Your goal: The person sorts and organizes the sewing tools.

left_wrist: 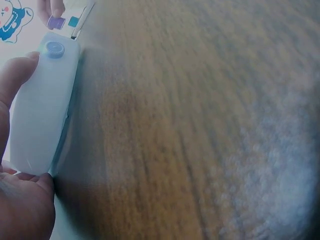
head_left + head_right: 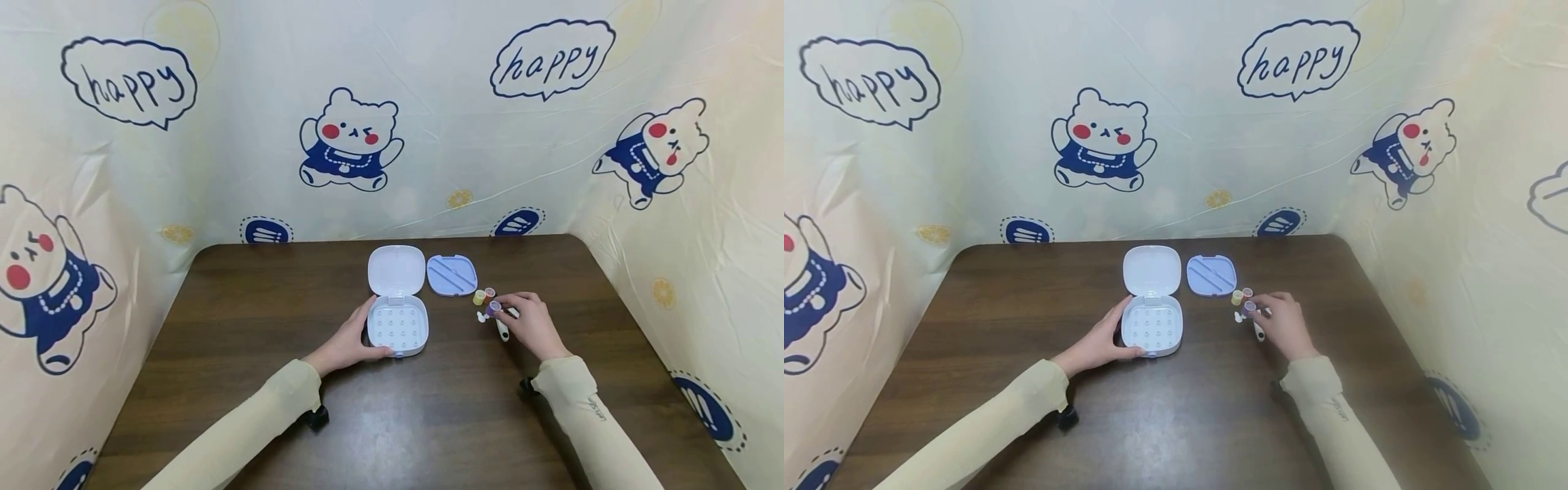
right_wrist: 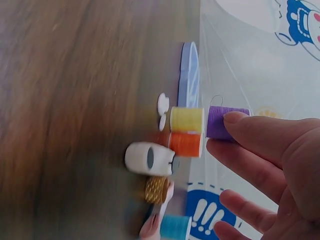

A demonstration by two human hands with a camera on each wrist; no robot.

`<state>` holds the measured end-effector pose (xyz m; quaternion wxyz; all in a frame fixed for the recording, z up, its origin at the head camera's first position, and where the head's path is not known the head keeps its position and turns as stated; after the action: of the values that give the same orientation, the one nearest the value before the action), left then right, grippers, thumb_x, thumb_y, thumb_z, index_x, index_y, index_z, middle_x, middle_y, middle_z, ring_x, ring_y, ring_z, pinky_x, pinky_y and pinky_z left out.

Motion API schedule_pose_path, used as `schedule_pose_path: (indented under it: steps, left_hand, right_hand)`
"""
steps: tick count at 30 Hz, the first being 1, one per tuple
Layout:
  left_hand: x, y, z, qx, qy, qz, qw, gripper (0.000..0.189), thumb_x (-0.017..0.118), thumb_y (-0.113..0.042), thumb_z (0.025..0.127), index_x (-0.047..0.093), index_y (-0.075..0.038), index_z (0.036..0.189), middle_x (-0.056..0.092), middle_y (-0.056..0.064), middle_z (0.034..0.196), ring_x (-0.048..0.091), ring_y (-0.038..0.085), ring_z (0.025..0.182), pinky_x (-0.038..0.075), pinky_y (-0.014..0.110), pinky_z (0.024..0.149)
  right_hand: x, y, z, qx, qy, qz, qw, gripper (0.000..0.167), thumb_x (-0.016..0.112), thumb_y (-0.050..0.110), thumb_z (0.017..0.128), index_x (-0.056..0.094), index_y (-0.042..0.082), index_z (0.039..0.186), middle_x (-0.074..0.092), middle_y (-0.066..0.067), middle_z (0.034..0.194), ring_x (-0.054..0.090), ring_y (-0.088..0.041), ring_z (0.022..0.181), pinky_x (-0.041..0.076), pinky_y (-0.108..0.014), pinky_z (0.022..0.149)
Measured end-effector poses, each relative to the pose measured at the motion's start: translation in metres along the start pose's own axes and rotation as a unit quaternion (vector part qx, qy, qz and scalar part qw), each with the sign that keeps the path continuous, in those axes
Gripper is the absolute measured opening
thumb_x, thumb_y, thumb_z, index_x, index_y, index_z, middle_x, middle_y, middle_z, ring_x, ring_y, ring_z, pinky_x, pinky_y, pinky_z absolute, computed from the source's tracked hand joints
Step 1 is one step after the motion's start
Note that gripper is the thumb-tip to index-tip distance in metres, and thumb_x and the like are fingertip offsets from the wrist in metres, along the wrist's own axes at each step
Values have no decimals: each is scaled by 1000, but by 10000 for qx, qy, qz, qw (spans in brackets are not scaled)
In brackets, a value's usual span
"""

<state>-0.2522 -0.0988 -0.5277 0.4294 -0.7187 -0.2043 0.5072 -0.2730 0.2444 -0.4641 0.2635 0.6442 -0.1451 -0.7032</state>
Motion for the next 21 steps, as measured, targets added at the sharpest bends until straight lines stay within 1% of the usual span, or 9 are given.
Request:
schedule_pose_path:
  steps: [4, 10, 15, 18, 21]
  left_hand:
    - [0, -1, 0, 52, 7, -8, 10000, 125, 91, -48, 78, 11, -16, 169, 20, 15, 171, 25, 32, 155, 28, 54, 122]
    - [-1, -2, 0, 39, 23, 28, 10000, 123, 91, -47, 79, 13, -14, 168, 21, 17, 170, 27, 33, 155, 28, 55, 122]
    - [-2, -4, -1, 116, 7, 64, 9999, 123, 91, -47, 79, 14, -14, 168, 21, 16, 171, 26, 32, 155, 28, 54, 123]
    - [-2, -5, 0, 154, -12, 90, 9998, 122, 91, -47, 79, 14, -13, 168, 21, 15, 170, 27, 31, 155, 28, 54, 122]
    - [-2, -5, 0, 137, -20, 65, 9999, 121, 91, -47, 79, 15, -13, 168, 22, 15, 170, 28, 32, 154, 29, 54, 122]
  right_hand:
    - [3, 8, 0, -87, 33, 3, 10000, 25, 79, 16, 94, 78, 5, 116, 68, -24, 120, 52, -46, 122, 41, -67, 102]
    - [8, 21, 2, -282, -10, -38, 9996, 26, 80, 17, 92, 78, 6, 116, 68, -25, 120, 54, -46, 120, 42, -65, 101]
    - [12, 30, 4, -332, 42, -32, 9994, 28, 81, 18, 92, 78, 6, 117, 68, -26, 121, 53, -46, 121, 43, -65, 102]
    - [16, 36, 7, -401, 83, 15, 9992, 26, 81, 17, 92, 78, 7, 116, 69, -24, 122, 53, -45, 123, 44, -64, 103]
    - [21, 43, 9, -507, 130, 50, 9986, 23, 80, 15, 92, 79, 7, 114, 74, -19, 117, 53, -43, 127, 42, -64, 107]
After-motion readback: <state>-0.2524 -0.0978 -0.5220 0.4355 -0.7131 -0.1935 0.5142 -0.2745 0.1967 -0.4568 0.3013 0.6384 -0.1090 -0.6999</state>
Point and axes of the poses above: each hand's wrist, its own z-axis towards the middle knuckle, its own x-axis out of the palm, y = z × x, the point moved 10 cm from there along z, towards the middle knuckle
